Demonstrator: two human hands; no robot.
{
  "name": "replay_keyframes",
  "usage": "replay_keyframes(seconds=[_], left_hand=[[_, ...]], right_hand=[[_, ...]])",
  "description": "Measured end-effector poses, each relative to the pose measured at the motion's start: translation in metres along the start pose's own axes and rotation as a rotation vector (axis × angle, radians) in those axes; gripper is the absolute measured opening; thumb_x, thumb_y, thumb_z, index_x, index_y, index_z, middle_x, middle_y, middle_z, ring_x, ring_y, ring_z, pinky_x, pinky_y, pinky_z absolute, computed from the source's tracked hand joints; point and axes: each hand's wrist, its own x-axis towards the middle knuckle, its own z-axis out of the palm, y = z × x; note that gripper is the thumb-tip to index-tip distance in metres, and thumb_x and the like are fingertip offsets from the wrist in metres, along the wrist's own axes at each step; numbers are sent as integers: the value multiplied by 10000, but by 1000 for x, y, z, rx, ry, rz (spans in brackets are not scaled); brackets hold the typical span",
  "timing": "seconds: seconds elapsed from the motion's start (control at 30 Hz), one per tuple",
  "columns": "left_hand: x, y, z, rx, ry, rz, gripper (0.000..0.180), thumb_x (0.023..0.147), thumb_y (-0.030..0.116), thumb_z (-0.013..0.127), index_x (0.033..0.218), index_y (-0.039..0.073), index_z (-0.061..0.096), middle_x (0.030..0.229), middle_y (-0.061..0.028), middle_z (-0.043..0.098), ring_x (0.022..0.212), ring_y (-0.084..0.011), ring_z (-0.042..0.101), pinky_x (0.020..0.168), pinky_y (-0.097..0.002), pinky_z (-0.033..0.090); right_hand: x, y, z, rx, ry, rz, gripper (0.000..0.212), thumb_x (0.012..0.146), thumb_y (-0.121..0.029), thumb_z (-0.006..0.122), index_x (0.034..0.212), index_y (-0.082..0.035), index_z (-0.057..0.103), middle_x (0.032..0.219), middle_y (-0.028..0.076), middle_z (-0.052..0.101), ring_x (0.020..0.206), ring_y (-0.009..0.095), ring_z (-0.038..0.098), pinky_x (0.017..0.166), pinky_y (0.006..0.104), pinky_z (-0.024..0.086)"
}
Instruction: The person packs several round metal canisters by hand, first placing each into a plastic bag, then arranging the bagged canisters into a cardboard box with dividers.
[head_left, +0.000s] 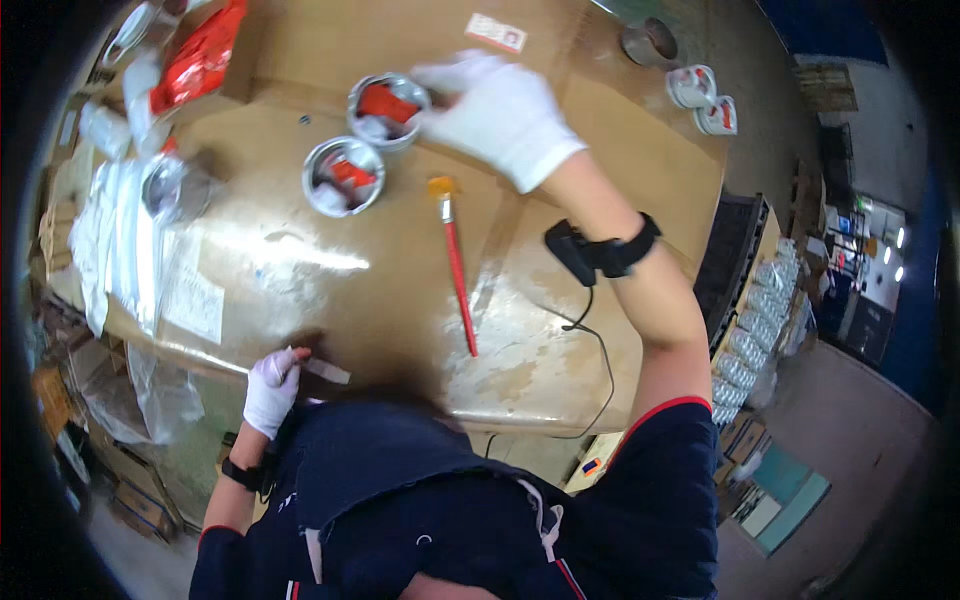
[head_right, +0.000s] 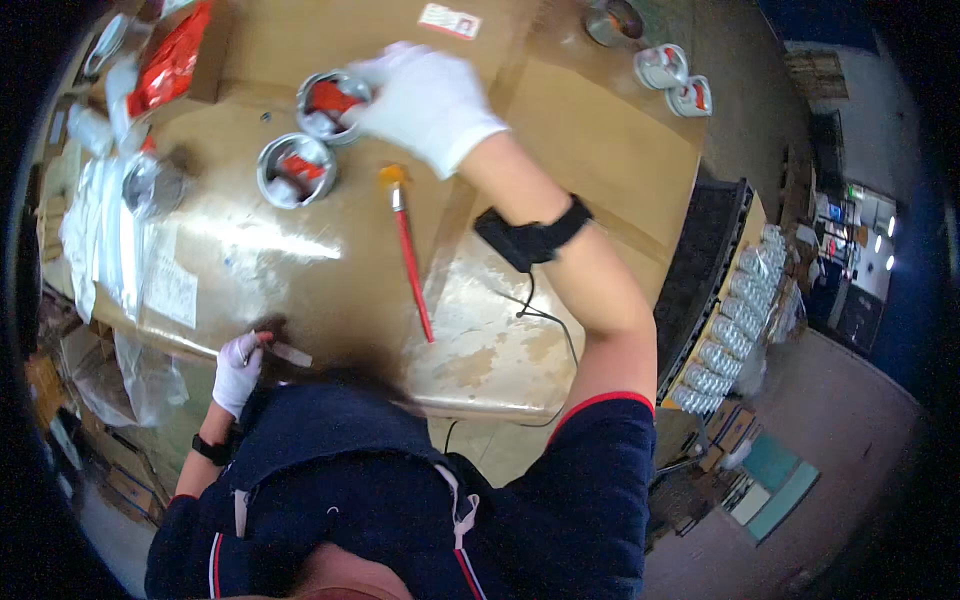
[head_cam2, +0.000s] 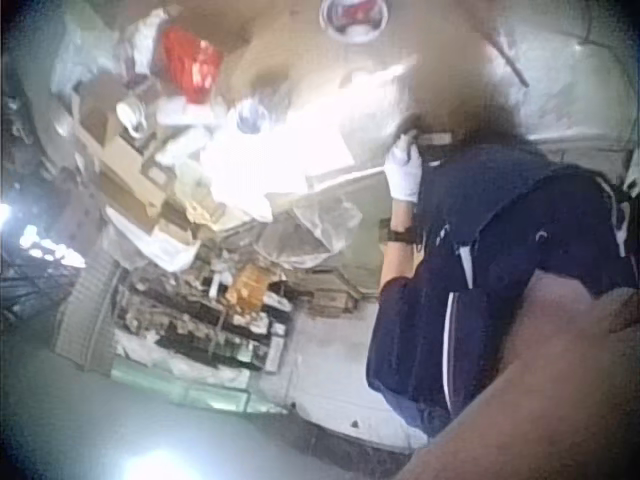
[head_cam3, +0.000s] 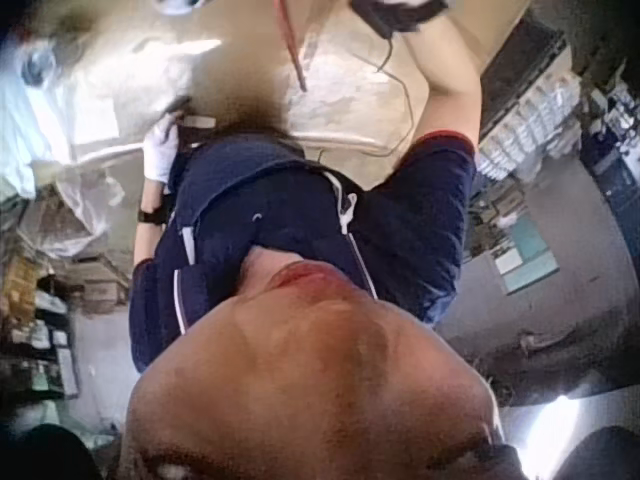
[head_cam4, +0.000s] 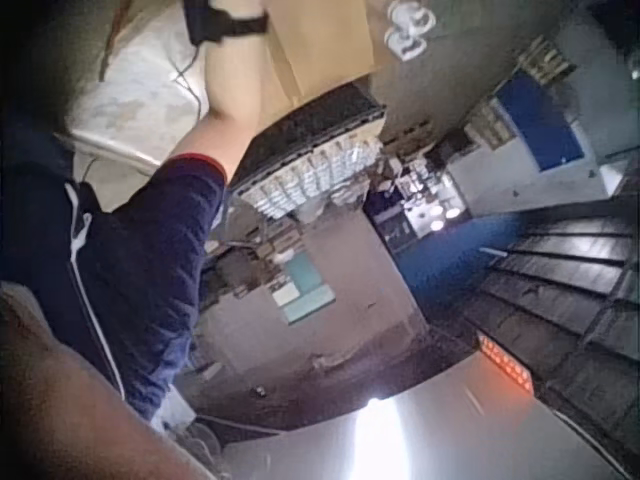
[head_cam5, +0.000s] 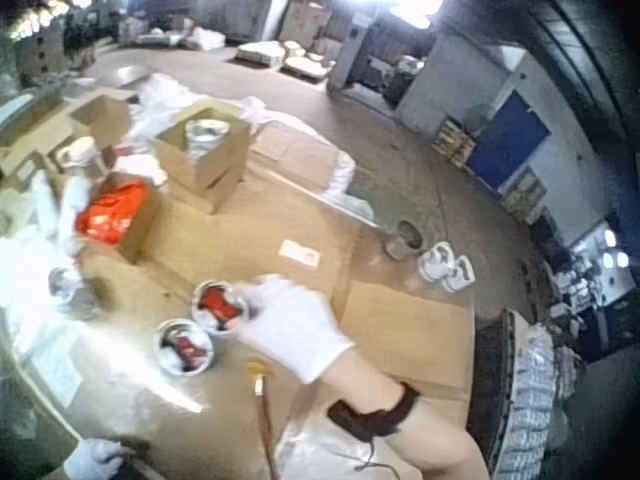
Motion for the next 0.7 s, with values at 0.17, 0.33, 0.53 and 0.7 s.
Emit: replay_keyframes(seconds=[0.17,0.33,0.53,0.7], left_hand=[[21,20,10,48,-105,38,226,804,-2,588,976,102,690,881,-147,691,848,-342,668,770,-417,538],[24,31,13,160,-126,-77,228,803,0,586,977,100,695,865,-142,690,830,-347,666,751,-418,536],[29,49,21,237,-138,-255,203,821,39,585,977,108,696,847,-139,685,797,-338,664,720,-416,531],[30,49,27,233,-213,-323,202,836,63,570,991,111,691,841,-137,678,805,-339,660,720,-417,526]], right_hand=[[-63,252,-48,-157,292,469,364,871,-411,511,972,-136,727,981,148,698,923,341,658,826,424,519],[-105,444,-79,-447,224,791,434,952,-396,362,1066,-118,676,1132,183,644,1069,400,589,900,478,472],[-87,603,-45,277,175,1008,513,887,-550,535,1091,-95,656,827,82,647,602,194,528,573,334,413],[-88,643,-39,181,191,1028,568,823,-512,646,1230,-118,609,845,77,627,608,125,491,515,300,380]])
